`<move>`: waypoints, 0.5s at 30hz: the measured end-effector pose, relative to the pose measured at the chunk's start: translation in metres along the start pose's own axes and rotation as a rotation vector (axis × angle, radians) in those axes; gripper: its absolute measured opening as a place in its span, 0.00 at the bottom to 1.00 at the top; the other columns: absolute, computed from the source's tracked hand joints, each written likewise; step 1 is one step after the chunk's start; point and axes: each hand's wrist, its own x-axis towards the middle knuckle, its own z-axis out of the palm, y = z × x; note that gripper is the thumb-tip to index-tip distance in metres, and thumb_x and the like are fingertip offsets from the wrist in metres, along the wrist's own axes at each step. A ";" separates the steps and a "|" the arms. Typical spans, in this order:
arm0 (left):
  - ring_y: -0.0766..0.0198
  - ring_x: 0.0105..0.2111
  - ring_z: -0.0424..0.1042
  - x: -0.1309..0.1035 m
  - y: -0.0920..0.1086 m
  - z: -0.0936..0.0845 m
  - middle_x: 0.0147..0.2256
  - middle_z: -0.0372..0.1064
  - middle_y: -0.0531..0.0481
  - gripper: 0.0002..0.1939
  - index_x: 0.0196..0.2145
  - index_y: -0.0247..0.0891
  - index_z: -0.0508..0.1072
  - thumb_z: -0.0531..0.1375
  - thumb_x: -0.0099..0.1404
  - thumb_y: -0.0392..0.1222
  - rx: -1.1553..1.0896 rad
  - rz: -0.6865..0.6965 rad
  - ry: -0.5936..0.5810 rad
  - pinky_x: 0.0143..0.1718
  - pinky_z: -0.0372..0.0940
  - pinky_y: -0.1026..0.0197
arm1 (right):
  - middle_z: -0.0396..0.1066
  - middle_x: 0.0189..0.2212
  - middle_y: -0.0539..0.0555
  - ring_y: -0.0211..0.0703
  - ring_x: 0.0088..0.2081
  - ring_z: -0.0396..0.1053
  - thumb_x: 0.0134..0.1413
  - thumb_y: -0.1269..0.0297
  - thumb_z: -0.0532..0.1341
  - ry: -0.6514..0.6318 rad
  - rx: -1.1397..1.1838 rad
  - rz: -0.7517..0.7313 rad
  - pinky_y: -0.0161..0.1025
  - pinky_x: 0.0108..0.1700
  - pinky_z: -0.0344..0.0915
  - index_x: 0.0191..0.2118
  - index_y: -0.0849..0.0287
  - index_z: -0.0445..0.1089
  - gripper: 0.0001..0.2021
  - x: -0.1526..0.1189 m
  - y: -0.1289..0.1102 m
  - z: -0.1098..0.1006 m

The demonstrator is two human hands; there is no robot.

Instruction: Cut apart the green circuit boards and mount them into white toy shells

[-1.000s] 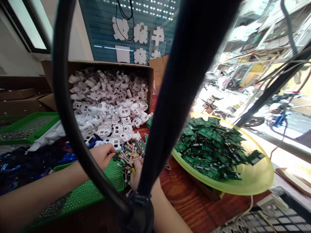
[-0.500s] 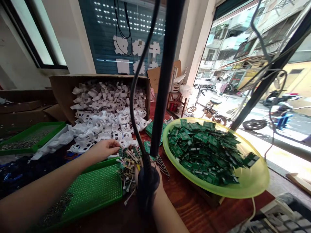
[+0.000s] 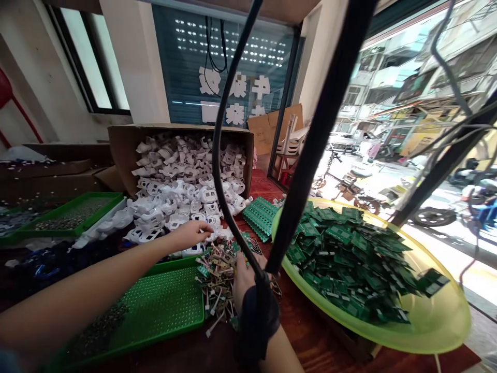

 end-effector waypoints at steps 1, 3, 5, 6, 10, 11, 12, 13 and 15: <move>0.60 0.40 0.69 0.006 0.001 0.000 0.40 0.71 0.45 0.12 0.40 0.34 0.71 0.54 0.63 0.44 0.001 0.023 -0.012 0.43 0.63 0.53 | 0.67 0.40 0.62 0.57 0.44 0.63 0.48 0.72 0.55 -0.033 -0.041 -0.030 0.51 0.47 0.59 0.46 0.57 0.69 0.17 0.000 0.000 -0.001; 0.61 0.39 0.69 0.018 0.005 -0.001 0.40 0.70 0.46 0.13 0.39 0.34 0.70 0.54 0.64 0.45 0.012 0.070 -0.054 0.43 0.63 0.52 | 0.66 0.42 0.62 0.57 0.45 0.63 0.48 0.73 0.53 -0.083 -0.054 -0.095 0.52 0.48 0.58 0.49 0.57 0.67 0.20 0.000 0.005 -0.002; 0.61 0.39 0.69 0.031 0.008 0.001 0.39 0.70 0.47 0.13 0.39 0.34 0.70 0.53 0.64 0.46 0.039 0.101 -0.106 0.42 0.64 0.53 | 0.65 0.42 0.62 0.55 0.44 0.64 0.48 0.72 0.53 -0.115 0.016 -0.120 0.51 0.47 0.59 0.51 0.57 0.65 0.22 0.003 0.014 -0.001; 0.61 0.38 0.69 0.038 0.010 0.003 0.39 0.70 0.47 0.13 0.39 0.34 0.70 0.53 0.64 0.46 0.059 0.106 -0.131 0.41 0.64 0.53 | 0.65 0.42 0.62 0.54 0.43 0.64 0.49 0.70 0.53 -0.120 0.070 -0.109 0.50 0.46 0.60 0.52 0.57 0.64 0.22 0.005 0.021 -0.001; 0.61 0.38 0.69 0.064 0.021 0.014 0.40 0.69 0.47 0.12 0.40 0.35 0.69 0.54 0.64 0.45 0.177 0.103 -0.240 0.41 0.65 0.53 | 0.65 0.39 0.60 0.52 0.43 0.64 0.52 0.62 0.53 -0.014 0.335 0.062 0.49 0.46 0.62 0.51 0.58 0.62 0.20 0.012 0.042 0.002; 0.61 0.39 0.69 0.070 0.025 0.018 0.40 0.69 0.47 0.12 0.40 0.35 0.70 0.54 0.63 0.44 0.210 0.104 -0.274 0.41 0.65 0.53 | 0.65 0.40 0.60 0.52 0.44 0.64 0.53 0.60 0.53 0.023 0.403 0.123 0.48 0.46 0.62 0.51 0.59 0.62 0.19 0.012 0.045 0.002; 0.61 0.39 0.69 0.075 0.029 0.023 0.41 0.68 0.47 0.11 0.40 0.35 0.70 0.55 0.63 0.44 0.244 0.104 -0.307 0.41 0.65 0.53 | 0.65 0.40 0.60 0.51 0.45 0.64 0.53 0.59 0.53 0.052 0.468 0.181 0.47 0.46 0.63 0.50 0.60 0.62 0.19 0.012 0.046 0.002; 0.60 0.40 0.69 0.081 0.033 0.027 0.41 0.68 0.47 0.11 0.40 0.35 0.70 0.55 0.63 0.43 0.278 0.103 -0.338 0.42 0.65 0.53 | 0.65 0.41 0.60 0.51 0.45 0.65 0.54 0.57 0.53 0.068 0.530 0.226 0.47 0.46 0.63 0.49 0.60 0.62 0.19 0.011 0.045 0.001; 0.60 0.41 0.68 0.091 0.040 0.036 0.43 0.67 0.46 0.10 0.40 0.36 0.70 0.55 0.63 0.43 0.340 0.090 -0.386 0.42 0.64 0.53 | 0.65 0.42 0.61 0.51 0.46 0.65 0.54 0.55 0.53 0.078 0.620 0.272 0.45 0.47 0.64 0.48 0.61 0.63 0.19 0.010 0.040 -0.002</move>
